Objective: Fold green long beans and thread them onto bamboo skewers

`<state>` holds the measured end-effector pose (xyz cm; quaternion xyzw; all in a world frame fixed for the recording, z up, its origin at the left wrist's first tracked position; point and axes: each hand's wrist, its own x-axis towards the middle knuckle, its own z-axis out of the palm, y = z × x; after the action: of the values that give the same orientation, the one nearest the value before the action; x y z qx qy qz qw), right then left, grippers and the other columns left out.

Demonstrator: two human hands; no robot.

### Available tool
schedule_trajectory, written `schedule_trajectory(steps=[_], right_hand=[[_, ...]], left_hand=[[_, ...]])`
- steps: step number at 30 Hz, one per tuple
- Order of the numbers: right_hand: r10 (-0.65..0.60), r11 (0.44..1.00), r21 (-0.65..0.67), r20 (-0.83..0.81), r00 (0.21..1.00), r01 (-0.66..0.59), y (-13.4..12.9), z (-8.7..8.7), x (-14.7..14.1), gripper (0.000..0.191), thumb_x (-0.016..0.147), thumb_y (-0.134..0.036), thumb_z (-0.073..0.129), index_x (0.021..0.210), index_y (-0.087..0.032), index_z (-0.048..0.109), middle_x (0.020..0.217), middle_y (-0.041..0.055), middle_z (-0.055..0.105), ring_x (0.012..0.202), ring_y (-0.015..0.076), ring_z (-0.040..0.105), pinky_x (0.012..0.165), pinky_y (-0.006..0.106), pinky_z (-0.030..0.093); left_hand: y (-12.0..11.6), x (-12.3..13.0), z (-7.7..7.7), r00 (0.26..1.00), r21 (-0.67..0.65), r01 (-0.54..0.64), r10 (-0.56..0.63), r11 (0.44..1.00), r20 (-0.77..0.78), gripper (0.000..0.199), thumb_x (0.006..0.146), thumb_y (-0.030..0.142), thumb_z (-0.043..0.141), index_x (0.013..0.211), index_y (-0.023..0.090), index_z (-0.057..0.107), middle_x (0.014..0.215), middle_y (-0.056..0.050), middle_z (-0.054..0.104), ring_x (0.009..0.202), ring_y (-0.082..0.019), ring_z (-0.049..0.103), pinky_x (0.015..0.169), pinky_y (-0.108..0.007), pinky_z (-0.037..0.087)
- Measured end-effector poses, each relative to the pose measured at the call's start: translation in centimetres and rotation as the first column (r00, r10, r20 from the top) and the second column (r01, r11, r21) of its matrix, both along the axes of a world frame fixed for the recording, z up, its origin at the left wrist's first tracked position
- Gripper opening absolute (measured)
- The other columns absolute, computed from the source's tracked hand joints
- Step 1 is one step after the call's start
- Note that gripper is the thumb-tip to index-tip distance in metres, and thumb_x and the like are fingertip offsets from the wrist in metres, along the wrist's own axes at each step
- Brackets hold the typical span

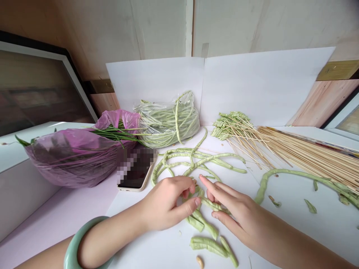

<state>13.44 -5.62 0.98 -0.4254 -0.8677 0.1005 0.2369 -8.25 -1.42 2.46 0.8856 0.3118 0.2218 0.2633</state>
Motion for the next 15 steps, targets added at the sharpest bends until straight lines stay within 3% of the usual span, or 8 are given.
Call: schedule_trajectory(steps=[3,6,9,13,15], right_hand=[[-0.007,0.994,-0.106,-0.131,0.991,-0.007,-0.1,-0.1,-0.7,0.061,0.078,-0.001,0.047,0.136,-0.021,0.041,0.094,0.0027,0.068,0.084,0.0144,0.069,0.074,0.023,0.058],[-0.04,0.972,-0.232,-0.286,0.957,-0.029,-0.5,-0.3,-1.3,0.046,0.075,0.003,0.048,0.111,-0.025,0.052,0.091,-0.0015,0.07,0.082,0.0123,0.069,0.074,0.02,0.056],[-0.069,0.96,-0.278,-0.358,0.931,-0.036,-0.8,-0.6,-1.5,0.031,0.077,0.0,0.053,0.095,-0.026,0.05,0.087,-0.0038,0.069,0.08,0.0125,0.069,0.072,0.019,0.055],[-0.102,0.986,-0.152,-0.243,0.965,0.066,-0.7,-0.2,-1.3,0.032,0.074,-0.004,0.066,0.095,-0.025,0.053,0.081,-0.0044,0.066,0.073,0.0136,0.065,0.065,0.02,0.052],[-0.084,0.995,-0.057,-0.129,0.988,0.077,-0.4,0.3,-1.1,0.021,0.076,-0.008,0.066,0.088,-0.023,0.056,0.076,-0.0038,0.064,0.068,0.0136,0.062,0.059,0.021,0.048]], left_hand=[[-0.2,0.2,0.1,0.998,0.003,0.068,-0.068,0.998,-0.018,0.024,0.086,0.039,0.056,0.09,0.016,0.056,0.077,-0.001,0.054,0.067,-0.013,0.049,0.062,-0.023,0.04],[-0.4,0.3,0.1,0.987,0.021,0.145,-0.143,0.989,-0.074,0.028,0.087,0.043,0.057,0.095,0.016,0.057,0.081,-0.002,0.057,0.07,-0.015,0.052,0.065,-0.023,0.041],[-0.5,0.3,0.0,0.984,0.051,0.149,-0.142,0.988,-0.11,0.024,0.093,0.039,0.048,0.092,0.017,0.056,0.079,-0.002,0.057,0.066,-0.013,0.052,0.061,-0.022,0.039],[-0.6,0.1,-0.1,0.991,0.121,0.129,-0.123,0.984,-0.055,0.023,0.097,0.033,0.04,0.087,0.017,0.053,0.077,-0.001,0.055,0.063,-0.012,0.051,0.058,-0.021,0.038],[-0.6,0.1,0.0,0.995,0.158,0.098,-0.095,0.983,-0.023,0.023,0.098,0.032,0.038,0.085,0.018,0.052,0.075,-0.001,0.054,0.062,-0.012,0.05,0.058,-0.021,0.038]])
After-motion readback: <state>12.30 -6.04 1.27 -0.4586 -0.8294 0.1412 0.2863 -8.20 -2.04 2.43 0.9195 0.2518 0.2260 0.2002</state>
